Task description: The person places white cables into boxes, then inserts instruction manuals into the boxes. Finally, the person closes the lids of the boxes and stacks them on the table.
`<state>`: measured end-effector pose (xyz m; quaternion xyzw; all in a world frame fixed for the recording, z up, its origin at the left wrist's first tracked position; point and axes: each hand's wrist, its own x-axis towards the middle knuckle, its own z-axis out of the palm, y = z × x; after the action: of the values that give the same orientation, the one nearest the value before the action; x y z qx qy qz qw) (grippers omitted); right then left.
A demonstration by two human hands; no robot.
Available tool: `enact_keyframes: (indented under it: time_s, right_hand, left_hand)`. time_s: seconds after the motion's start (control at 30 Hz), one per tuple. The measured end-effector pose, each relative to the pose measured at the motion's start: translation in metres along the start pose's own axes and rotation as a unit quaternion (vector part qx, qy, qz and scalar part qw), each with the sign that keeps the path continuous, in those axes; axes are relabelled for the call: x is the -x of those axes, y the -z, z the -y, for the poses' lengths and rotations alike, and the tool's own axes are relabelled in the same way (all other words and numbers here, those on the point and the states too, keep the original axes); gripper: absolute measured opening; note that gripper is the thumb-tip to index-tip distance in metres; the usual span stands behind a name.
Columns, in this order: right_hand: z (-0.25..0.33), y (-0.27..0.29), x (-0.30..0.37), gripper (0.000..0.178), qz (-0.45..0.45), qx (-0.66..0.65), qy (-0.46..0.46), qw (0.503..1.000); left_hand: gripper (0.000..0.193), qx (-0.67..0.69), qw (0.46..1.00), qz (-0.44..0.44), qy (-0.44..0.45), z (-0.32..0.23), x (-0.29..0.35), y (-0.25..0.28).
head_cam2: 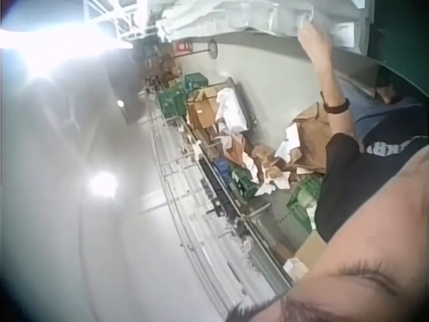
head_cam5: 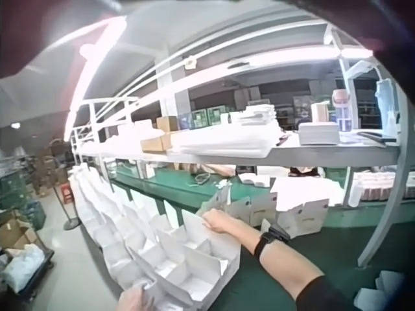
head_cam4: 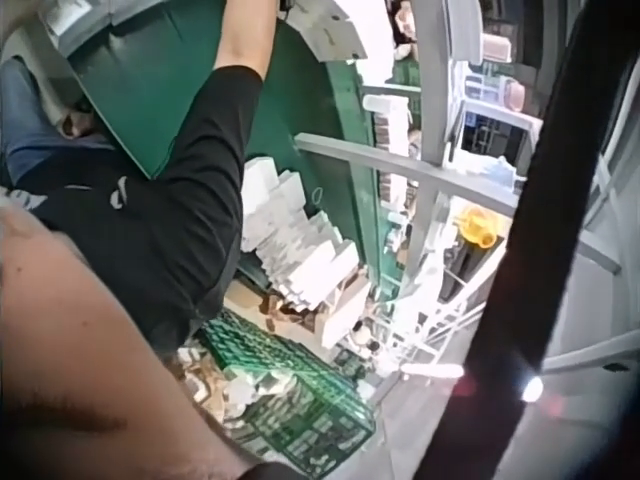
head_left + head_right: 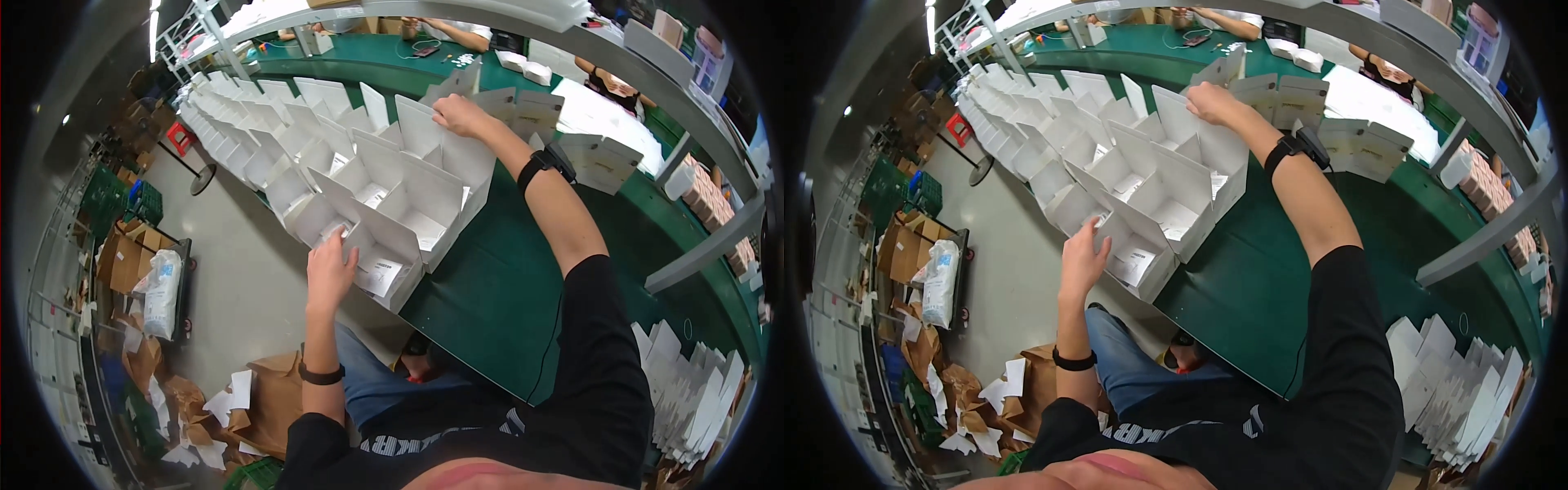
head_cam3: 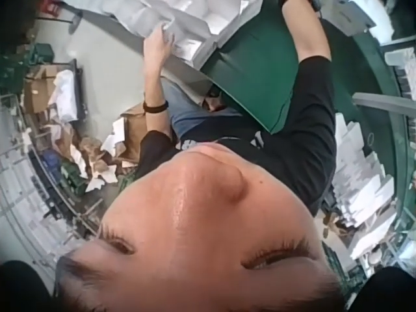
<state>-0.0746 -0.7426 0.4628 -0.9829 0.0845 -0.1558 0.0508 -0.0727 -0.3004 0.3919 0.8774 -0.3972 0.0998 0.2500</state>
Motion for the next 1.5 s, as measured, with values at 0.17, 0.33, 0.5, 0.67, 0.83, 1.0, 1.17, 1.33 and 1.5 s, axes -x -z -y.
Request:
enact_keyframes:
  time_s: [0.17, 0.33, 0.5, 0.67, 0.83, 1.0, 1.17, 1.33, 1.5]
  right_hand:
    - [-0.015, 0.027, 0.067, 0.030, 0.014, -0.019, 0.016, 1.000]
    - [-0.043, 0.073, 0.179, 0.030, 0.001, 0.002, -0.041, 0.999]
    - [-0.048, 0.129, 0.280, 0.038, 0.037, 0.001, -0.134, 0.990]
    - [-0.078, 0.166, 0.348, 0.038, 0.085, 0.039, -0.244, 0.965]
    - [-0.134, 0.171, 0.362, 0.034, 0.042, 0.064, -0.385, 0.920]
    - [-0.209, 0.166, 0.344, 0.029, 0.065, 0.060, -0.518, 0.851]
    - [-0.279, 0.144, 0.333, 0.022, -0.042, -0.072, -0.640, 0.764]
    - [-0.333, 0.121, 0.336, 0.019, -0.160, -0.284, -0.672, 0.665]
    - [-0.313, 0.075, 0.289, 0.034, -0.123, -0.296, -0.475, 0.819]
  left_hand:
    - [0.044, 0.008, 0.996, 0.052, 0.070, 0.021, 0.005, -0.002]
    - [0.042, 0.022, 0.975, -0.210, -0.067, -0.015, -0.010, 0.022]
    - [0.031, 0.355, 0.898, -0.197, -0.170, -0.079, 0.058, 0.008]
    - [0.027, 0.395, 0.883, 0.102, -0.233, -0.140, 0.083, -0.091]
    - [0.026, 0.341, 0.885, 0.145, -0.282, -0.129, 0.088, -0.126]
    - [0.025, 0.387, 0.877, 0.147, -0.244, -0.121, 0.086, -0.134]
    - [0.020, 0.374, 0.887, 0.146, -0.226, -0.126, 0.096, -0.136]
    - [0.018, 0.379, 0.887, 0.153, -0.215, -0.144, 0.098, -0.133]
    - [0.019, 0.342, 0.915, 0.129, -0.172, -0.125, 0.095, -0.129]
